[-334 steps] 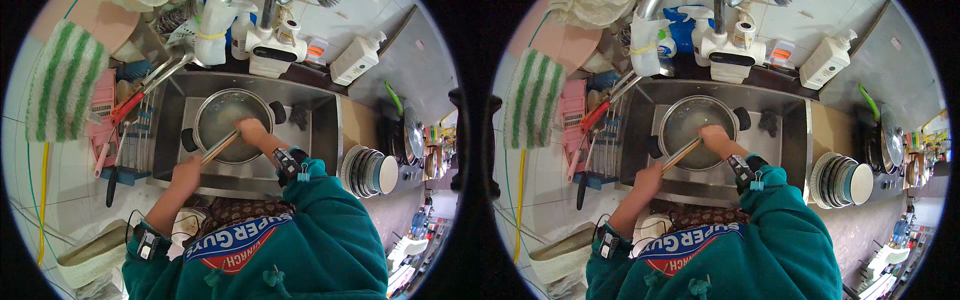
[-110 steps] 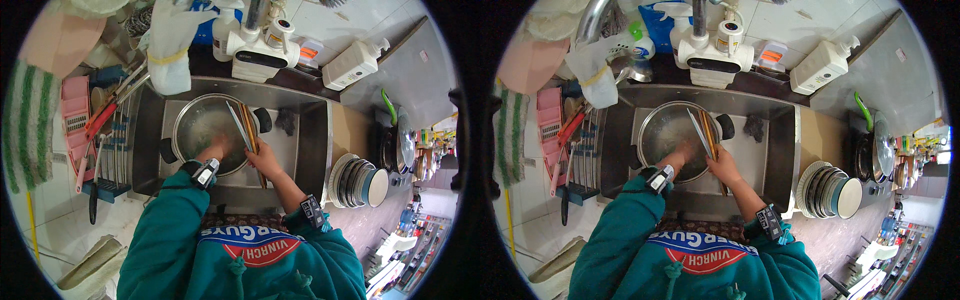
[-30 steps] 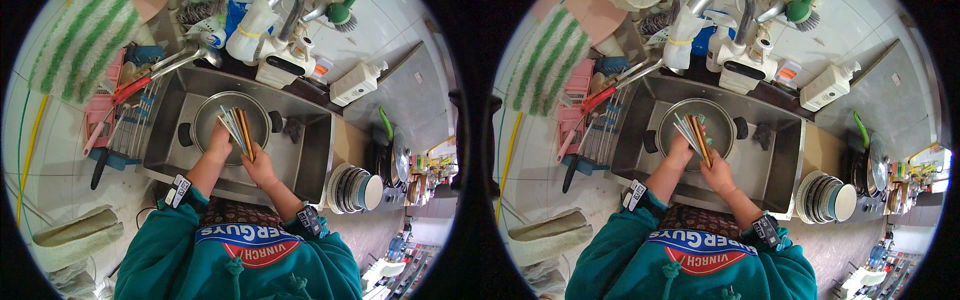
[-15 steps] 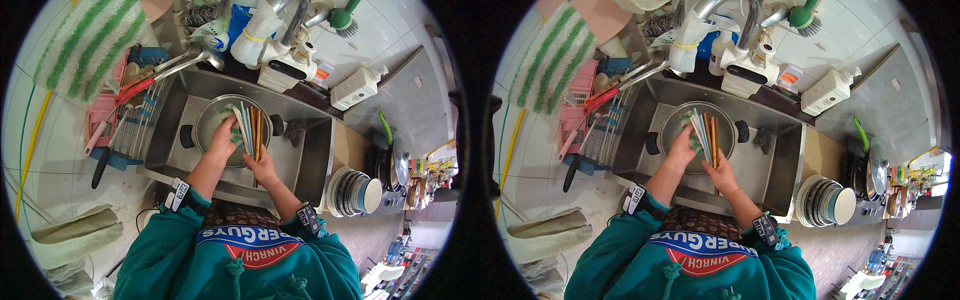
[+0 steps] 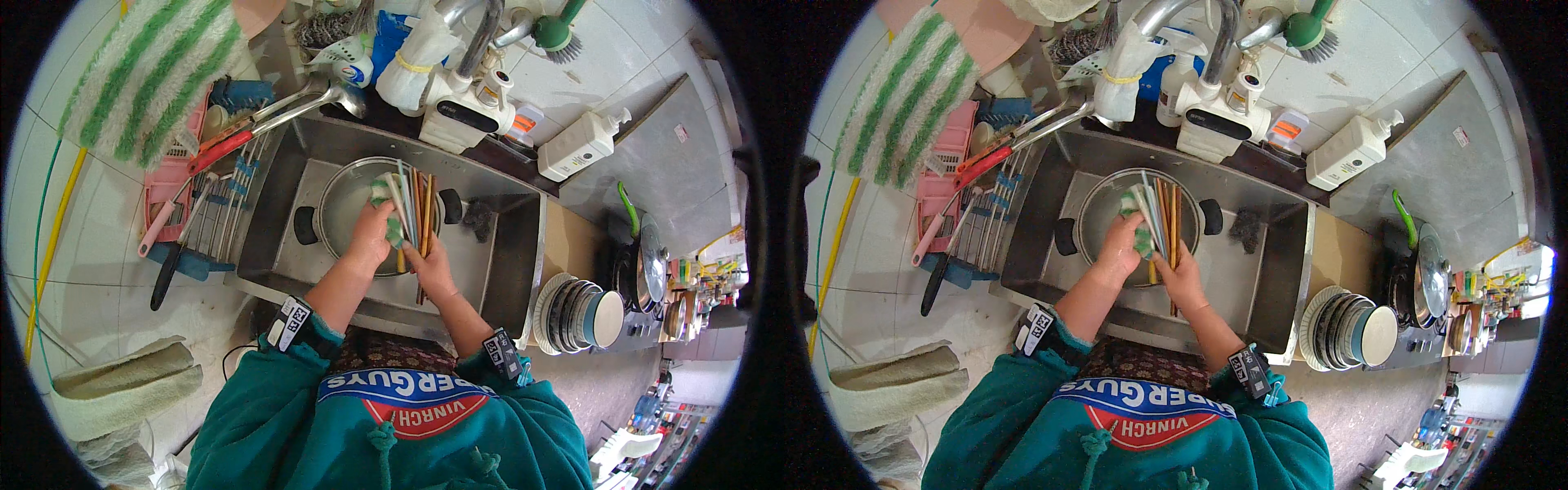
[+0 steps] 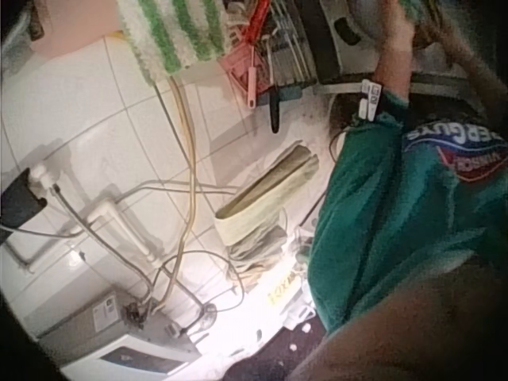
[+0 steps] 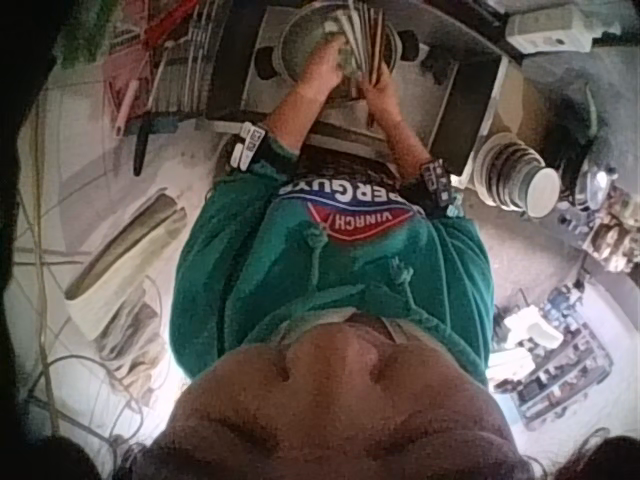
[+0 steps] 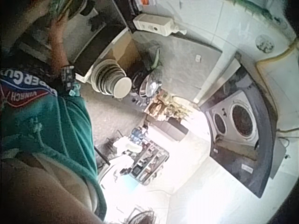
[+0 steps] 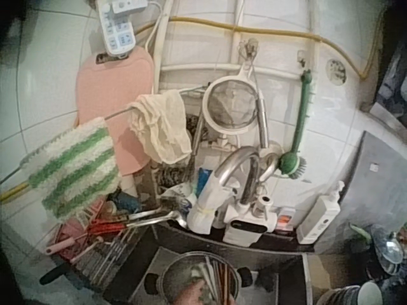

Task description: The person washes a bowl, chopsticks, and a plate in the sink using a sponge, then rinses them under running water. They place the cleaned items into a cabinet and return to the sink to continue washing additional dishes.

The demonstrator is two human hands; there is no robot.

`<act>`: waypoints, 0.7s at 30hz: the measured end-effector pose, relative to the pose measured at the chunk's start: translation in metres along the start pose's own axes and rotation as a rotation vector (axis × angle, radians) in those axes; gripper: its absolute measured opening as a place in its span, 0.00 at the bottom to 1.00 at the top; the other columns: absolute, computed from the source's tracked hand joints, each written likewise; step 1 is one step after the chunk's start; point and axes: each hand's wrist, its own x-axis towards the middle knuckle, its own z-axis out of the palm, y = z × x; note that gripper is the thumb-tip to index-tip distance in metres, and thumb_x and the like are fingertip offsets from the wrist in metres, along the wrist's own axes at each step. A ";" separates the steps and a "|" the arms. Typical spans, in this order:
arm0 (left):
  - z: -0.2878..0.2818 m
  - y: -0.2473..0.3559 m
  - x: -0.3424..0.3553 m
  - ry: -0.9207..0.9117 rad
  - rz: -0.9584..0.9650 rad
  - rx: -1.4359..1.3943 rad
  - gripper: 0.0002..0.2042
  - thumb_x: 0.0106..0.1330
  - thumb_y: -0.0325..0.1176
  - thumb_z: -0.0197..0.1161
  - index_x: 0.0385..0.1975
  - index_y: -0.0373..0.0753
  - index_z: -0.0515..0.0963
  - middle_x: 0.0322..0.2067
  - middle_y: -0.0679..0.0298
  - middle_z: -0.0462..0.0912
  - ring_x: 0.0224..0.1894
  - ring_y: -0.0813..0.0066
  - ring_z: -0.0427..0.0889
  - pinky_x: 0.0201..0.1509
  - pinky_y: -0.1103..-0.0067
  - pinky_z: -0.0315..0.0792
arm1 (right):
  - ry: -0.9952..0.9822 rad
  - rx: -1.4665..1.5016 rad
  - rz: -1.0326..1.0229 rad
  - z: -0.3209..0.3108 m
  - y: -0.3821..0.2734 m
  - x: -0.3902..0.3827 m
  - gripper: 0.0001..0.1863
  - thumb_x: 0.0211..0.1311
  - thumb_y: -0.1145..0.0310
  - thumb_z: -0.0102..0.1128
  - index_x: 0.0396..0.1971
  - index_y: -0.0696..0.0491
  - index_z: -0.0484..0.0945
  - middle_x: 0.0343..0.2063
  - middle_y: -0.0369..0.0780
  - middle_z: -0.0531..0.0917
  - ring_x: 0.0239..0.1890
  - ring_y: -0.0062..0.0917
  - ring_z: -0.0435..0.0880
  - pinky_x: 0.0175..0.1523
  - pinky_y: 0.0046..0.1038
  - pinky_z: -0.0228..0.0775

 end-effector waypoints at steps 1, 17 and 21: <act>0.000 0.002 -0.001 -0.021 0.055 0.111 0.13 0.60 0.30 0.56 0.45 0.39 0.67 0.31 0.65 0.75 0.29 0.74 0.75 0.33 0.78 0.71 | 0.057 -0.112 -0.054 -0.003 -0.005 0.003 0.13 0.57 0.67 0.58 0.39 0.55 0.68 0.20 0.34 0.75 0.20 0.15 0.72 0.23 0.17 0.64; -0.002 0.006 -0.018 -0.404 0.082 0.807 0.21 0.59 0.25 0.57 0.51 0.33 0.59 0.31 0.64 0.73 0.26 0.79 0.75 0.28 0.82 0.70 | 0.497 0.036 -0.215 -0.019 -0.048 0.041 0.09 0.55 0.72 0.58 0.34 0.60 0.72 0.22 0.36 0.78 0.20 0.15 0.74 0.25 0.20 0.67; -0.024 0.007 -0.017 -0.368 0.055 0.903 0.24 0.58 0.26 0.58 0.54 0.34 0.59 0.35 0.61 0.74 0.27 0.78 0.76 0.30 0.82 0.71 | 0.723 0.123 -0.318 -0.051 -0.060 0.039 0.09 0.54 0.71 0.59 0.32 0.59 0.72 0.20 0.35 0.75 0.17 0.14 0.71 0.22 0.17 0.63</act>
